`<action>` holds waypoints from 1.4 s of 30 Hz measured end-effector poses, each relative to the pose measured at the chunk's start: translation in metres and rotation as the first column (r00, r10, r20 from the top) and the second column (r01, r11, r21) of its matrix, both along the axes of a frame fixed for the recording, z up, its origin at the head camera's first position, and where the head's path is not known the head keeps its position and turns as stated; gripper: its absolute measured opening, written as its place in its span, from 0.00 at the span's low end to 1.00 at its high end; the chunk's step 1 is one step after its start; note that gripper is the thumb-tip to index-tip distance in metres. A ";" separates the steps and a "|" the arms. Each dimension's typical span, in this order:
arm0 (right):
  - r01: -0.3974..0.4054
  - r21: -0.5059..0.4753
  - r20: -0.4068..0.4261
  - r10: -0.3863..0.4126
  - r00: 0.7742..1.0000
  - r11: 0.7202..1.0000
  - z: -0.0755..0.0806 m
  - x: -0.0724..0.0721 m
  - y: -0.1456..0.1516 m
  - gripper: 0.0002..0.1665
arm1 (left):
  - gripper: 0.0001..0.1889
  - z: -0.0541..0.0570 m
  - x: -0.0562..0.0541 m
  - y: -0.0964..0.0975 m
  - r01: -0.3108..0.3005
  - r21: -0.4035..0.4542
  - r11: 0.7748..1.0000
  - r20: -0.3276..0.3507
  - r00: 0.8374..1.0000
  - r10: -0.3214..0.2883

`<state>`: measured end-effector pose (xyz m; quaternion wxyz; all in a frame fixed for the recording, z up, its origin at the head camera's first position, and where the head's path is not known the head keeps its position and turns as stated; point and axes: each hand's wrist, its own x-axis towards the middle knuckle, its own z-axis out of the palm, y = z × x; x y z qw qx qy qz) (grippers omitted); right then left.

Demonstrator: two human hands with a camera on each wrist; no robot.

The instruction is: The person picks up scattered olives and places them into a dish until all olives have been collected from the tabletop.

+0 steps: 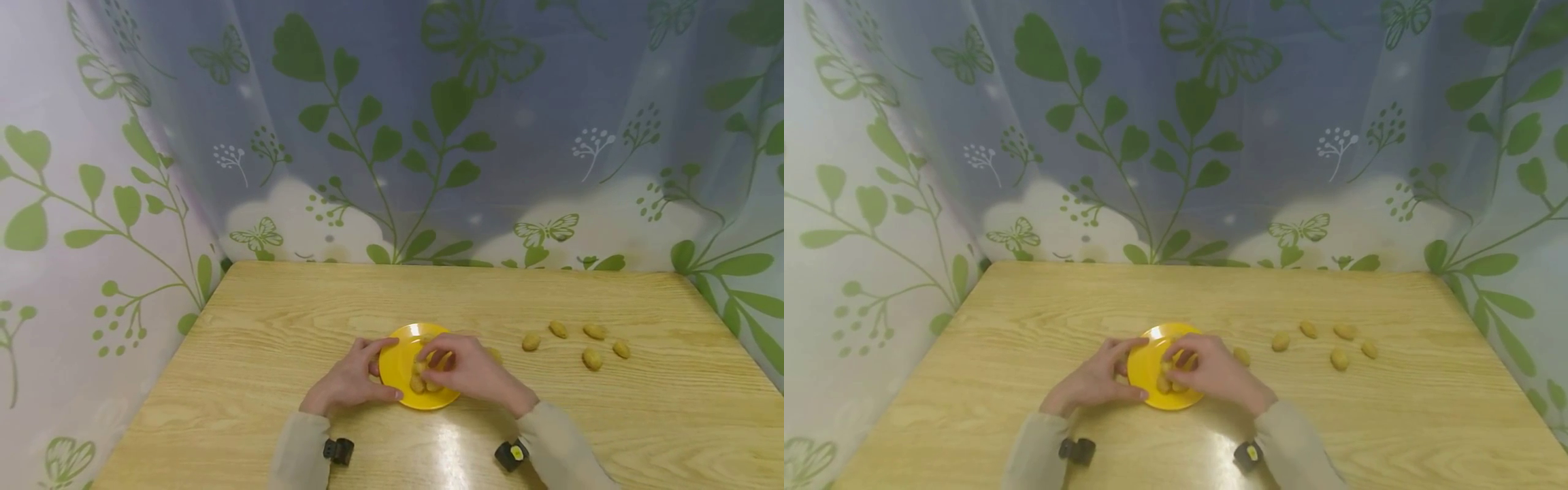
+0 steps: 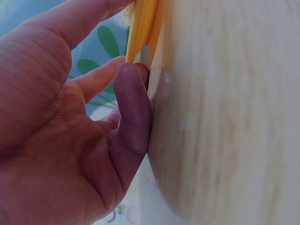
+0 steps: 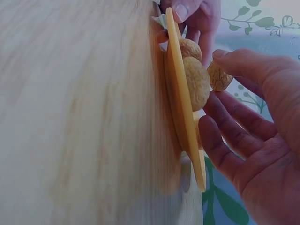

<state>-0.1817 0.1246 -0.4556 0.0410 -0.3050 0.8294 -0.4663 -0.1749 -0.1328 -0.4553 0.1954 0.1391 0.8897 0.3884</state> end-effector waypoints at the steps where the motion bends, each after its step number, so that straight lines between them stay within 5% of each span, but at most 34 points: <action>1: 0.000 0.006 -0.001 0.000 1.000 1.000 0.000 0.000 -0.001 0.10 | 0.47 0.000 0.000 0.000 0.001 0.000 1.000 -0.001 1.000 -0.001; 18: -0.025 0.045 0.099 0.020 0.995 0.999 -0.003 -0.003 -0.016 0.11 | 0.47 -0.001 -0.001 -0.001 0.004 0.006 1.000 0.004 1.000 -0.004; 42: -0.096 0.102 0.096 0.086 0.992 0.990 -0.006 -0.006 -0.016 0.11 | 0.47 -0.001 -0.002 -0.001 0.006 0.001 1.000 0.013 1.000 -0.006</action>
